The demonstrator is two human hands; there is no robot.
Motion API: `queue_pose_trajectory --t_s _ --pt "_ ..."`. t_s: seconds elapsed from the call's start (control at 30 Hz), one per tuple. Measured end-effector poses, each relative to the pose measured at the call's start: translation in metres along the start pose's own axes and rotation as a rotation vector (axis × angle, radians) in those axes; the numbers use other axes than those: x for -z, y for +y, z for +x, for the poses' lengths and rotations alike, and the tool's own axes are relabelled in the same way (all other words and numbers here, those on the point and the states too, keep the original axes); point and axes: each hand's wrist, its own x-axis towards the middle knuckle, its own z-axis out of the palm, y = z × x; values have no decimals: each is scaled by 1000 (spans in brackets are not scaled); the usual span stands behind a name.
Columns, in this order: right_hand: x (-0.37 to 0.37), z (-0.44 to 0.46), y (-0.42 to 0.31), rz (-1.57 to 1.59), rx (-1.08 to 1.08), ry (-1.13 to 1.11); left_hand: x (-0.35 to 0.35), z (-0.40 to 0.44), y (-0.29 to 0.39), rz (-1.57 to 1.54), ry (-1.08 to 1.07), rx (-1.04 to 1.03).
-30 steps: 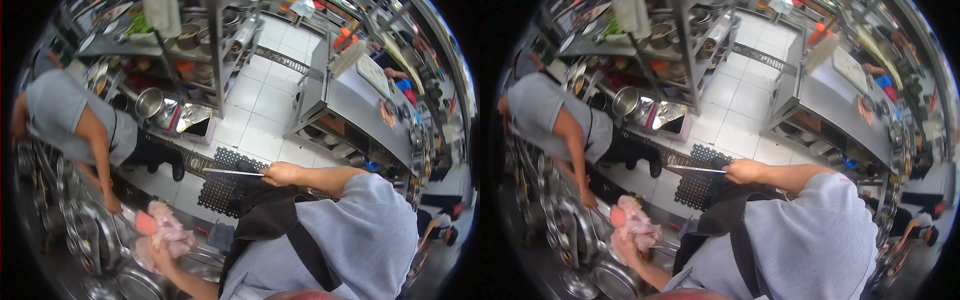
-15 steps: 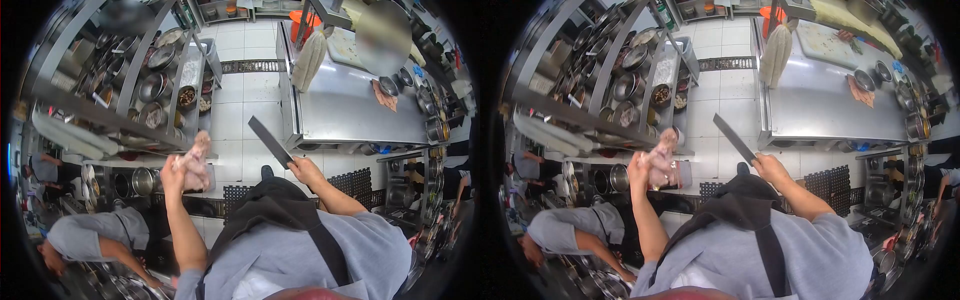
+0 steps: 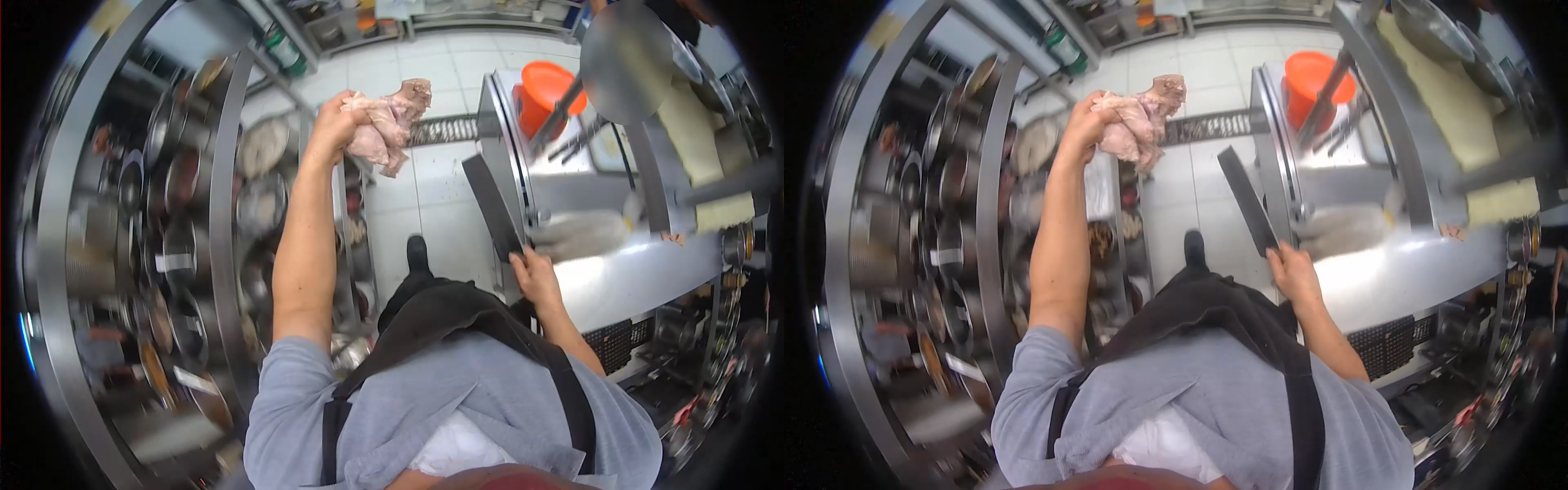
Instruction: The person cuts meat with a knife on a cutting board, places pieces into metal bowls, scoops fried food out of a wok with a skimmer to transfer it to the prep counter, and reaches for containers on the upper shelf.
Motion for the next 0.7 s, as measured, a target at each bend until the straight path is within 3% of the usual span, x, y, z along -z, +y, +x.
queue_pose_trajectory --t_s 0.03,0.17,0.33,0.43,0.53,0.7 --pt "-2 17 -13 19 5 63 -2 49 4 -158 -117 48" --pt "-1 66 -55 -2 -107 133 -29 192 22 -310 -409 203" --pt "-1 143 -79 52 -88 323 -101 338 34 -402 -570 253" --pt "10 199 -88 65 -63 419 -144 397 44 -386 -606 405" --pt "24 246 -88 134 -172 378 -184 439 66 -243 -665 399" --pt "23 302 -91 191 -259 523 -261 510 80 -183 -872 353"
